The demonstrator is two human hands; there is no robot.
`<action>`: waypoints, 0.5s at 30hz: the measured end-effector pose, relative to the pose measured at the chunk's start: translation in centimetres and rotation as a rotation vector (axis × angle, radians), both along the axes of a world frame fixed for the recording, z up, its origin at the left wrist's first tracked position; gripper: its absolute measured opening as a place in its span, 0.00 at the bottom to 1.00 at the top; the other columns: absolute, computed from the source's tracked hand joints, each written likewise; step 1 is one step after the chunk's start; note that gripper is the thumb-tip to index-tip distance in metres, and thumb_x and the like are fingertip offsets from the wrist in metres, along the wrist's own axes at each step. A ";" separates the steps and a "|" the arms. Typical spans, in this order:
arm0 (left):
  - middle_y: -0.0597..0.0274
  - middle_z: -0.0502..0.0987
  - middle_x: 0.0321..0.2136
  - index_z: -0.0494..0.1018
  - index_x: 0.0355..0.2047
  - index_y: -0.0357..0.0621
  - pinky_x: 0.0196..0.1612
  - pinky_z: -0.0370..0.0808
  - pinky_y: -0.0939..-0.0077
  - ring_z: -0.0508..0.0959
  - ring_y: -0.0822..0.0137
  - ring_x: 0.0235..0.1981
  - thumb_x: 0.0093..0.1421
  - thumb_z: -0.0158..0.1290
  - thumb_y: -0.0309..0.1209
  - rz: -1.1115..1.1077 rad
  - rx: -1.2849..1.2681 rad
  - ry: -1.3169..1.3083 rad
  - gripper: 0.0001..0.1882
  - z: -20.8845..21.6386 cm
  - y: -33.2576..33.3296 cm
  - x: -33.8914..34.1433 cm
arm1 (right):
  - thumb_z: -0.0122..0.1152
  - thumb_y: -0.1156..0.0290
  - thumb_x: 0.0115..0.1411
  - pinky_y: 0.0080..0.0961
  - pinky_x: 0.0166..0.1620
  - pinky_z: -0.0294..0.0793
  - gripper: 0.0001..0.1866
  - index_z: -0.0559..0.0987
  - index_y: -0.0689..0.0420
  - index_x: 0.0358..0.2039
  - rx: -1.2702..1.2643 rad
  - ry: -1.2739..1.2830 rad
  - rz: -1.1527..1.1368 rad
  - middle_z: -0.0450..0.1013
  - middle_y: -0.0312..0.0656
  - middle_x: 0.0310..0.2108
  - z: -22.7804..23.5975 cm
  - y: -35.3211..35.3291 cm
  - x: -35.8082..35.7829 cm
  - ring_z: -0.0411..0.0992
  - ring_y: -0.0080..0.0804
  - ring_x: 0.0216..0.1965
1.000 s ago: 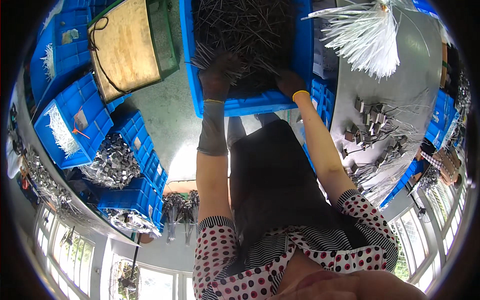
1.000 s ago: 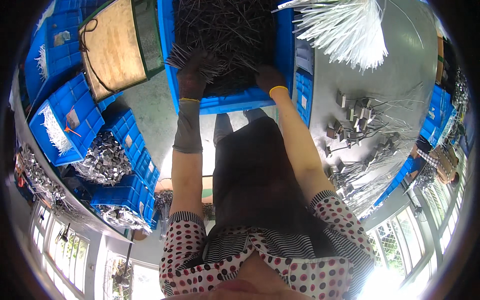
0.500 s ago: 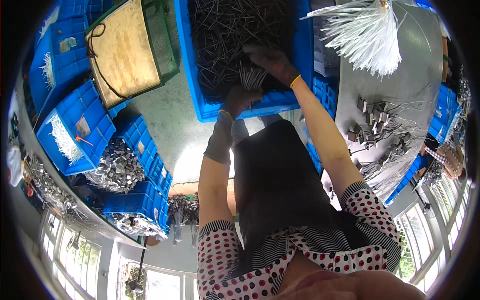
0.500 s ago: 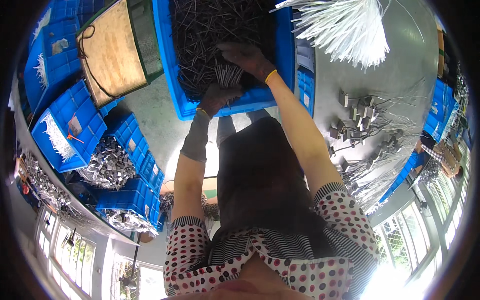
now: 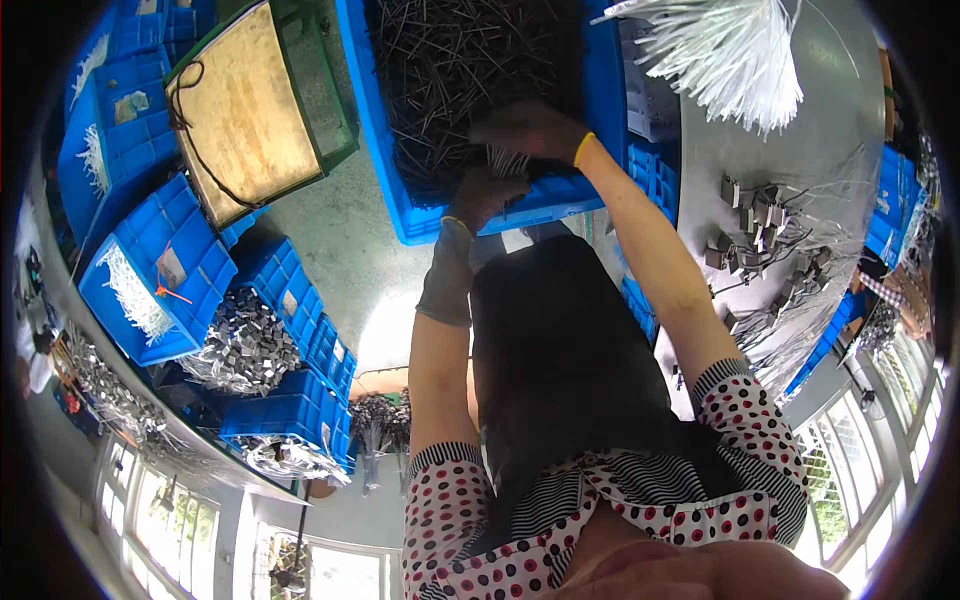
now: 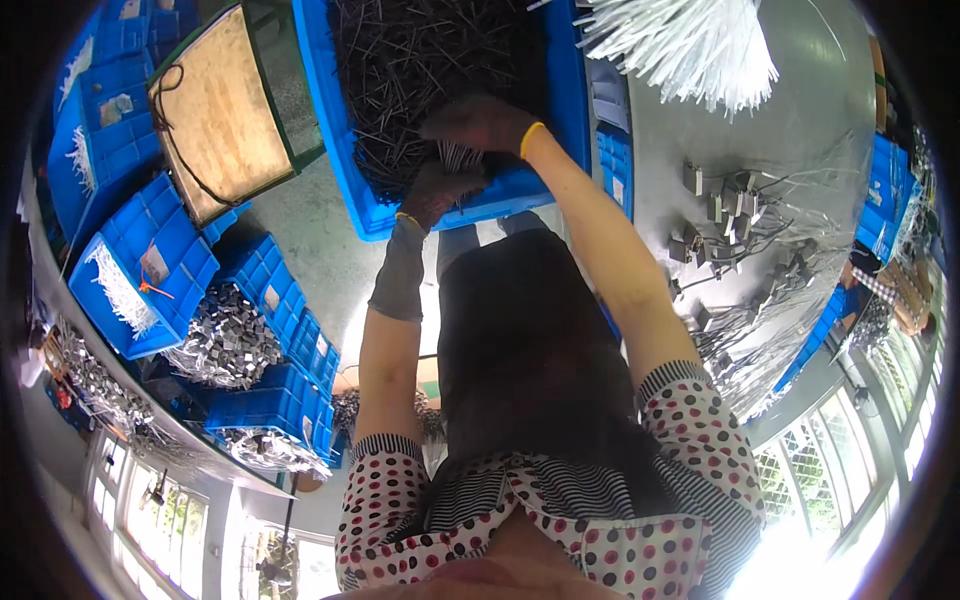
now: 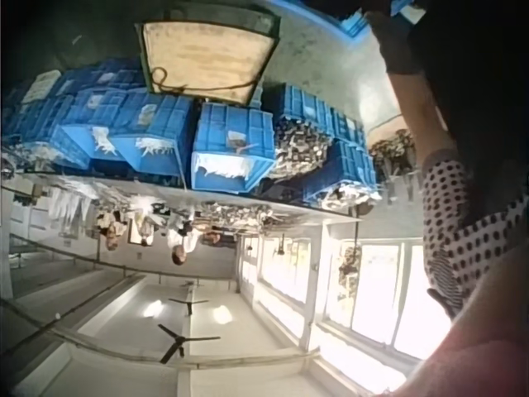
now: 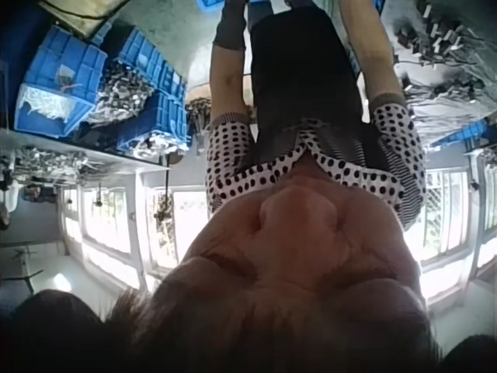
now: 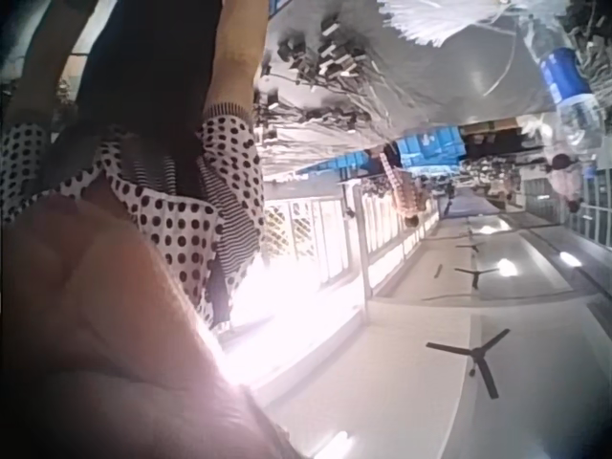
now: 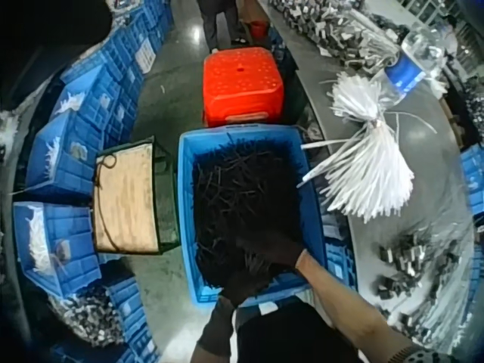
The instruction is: Sort and organize bundles of long metal wires on a production table.
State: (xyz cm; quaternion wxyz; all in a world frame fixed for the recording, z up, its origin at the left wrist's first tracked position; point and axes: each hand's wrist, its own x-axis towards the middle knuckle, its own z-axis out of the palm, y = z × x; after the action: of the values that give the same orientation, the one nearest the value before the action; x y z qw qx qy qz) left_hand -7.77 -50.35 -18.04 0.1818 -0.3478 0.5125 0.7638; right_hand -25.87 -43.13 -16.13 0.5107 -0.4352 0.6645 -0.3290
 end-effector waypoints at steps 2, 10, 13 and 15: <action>0.61 0.80 0.24 0.80 0.31 0.35 0.30 0.73 0.74 0.77 0.70 0.24 0.47 0.66 0.34 0.006 -0.002 -0.022 0.15 0.2 0.2 -0.2 | 0.57 0.54 0.65 0.31 0.60 0.70 0.19 0.80 0.50 0.51 -0.017 0.101 0.029 0.77 0.43 0.51 -0.2 -0.7 -0.2 0.72 0.39 0.57; 0.57 0.80 0.29 0.78 0.37 0.35 0.39 0.80 0.72 0.83 0.64 0.34 0.51 0.62 0.24 0.160 0.249 0.093 0.12 6.4 -0.5 -2.7 | 0.59 0.61 0.66 0.27 0.61 0.68 0.21 0.75 0.56 0.56 -0.326 0.335 -0.611 0.75 0.45 0.54 6.1 4.0 -1.1 0.70 0.32 0.58; 0.57 0.80 0.30 0.77 0.40 0.34 0.43 0.81 0.72 0.83 0.62 0.38 0.53 0.59 0.20 0.012 0.115 0.332 0.12 10.5 0.6 -4.5 | 0.59 0.56 0.65 0.33 0.60 0.69 0.24 0.75 0.55 0.57 -0.181 -0.225 -0.871 0.71 0.49 0.57 8.9 7.2 1.0 0.71 0.40 0.57; 0.58 0.80 0.35 0.77 0.41 0.33 0.44 0.80 0.73 0.82 0.63 0.41 0.56 0.57 0.21 0.062 0.524 0.163 0.11 13.1 1.6 -5.0 | 0.59 0.54 0.64 0.32 0.60 0.69 0.27 0.75 0.58 0.57 -0.250 -0.184 -0.898 0.73 0.48 0.55 11.6 8.3 2.9 0.71 0.36 0.56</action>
State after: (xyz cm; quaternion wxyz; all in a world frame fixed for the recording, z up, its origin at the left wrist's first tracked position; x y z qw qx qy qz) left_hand -12.76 -48.72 -4.99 0.2002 -0.2419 0.2996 0.9009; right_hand -22.97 -34.82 -4.54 0.3185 -0.1319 0.6944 -0.6317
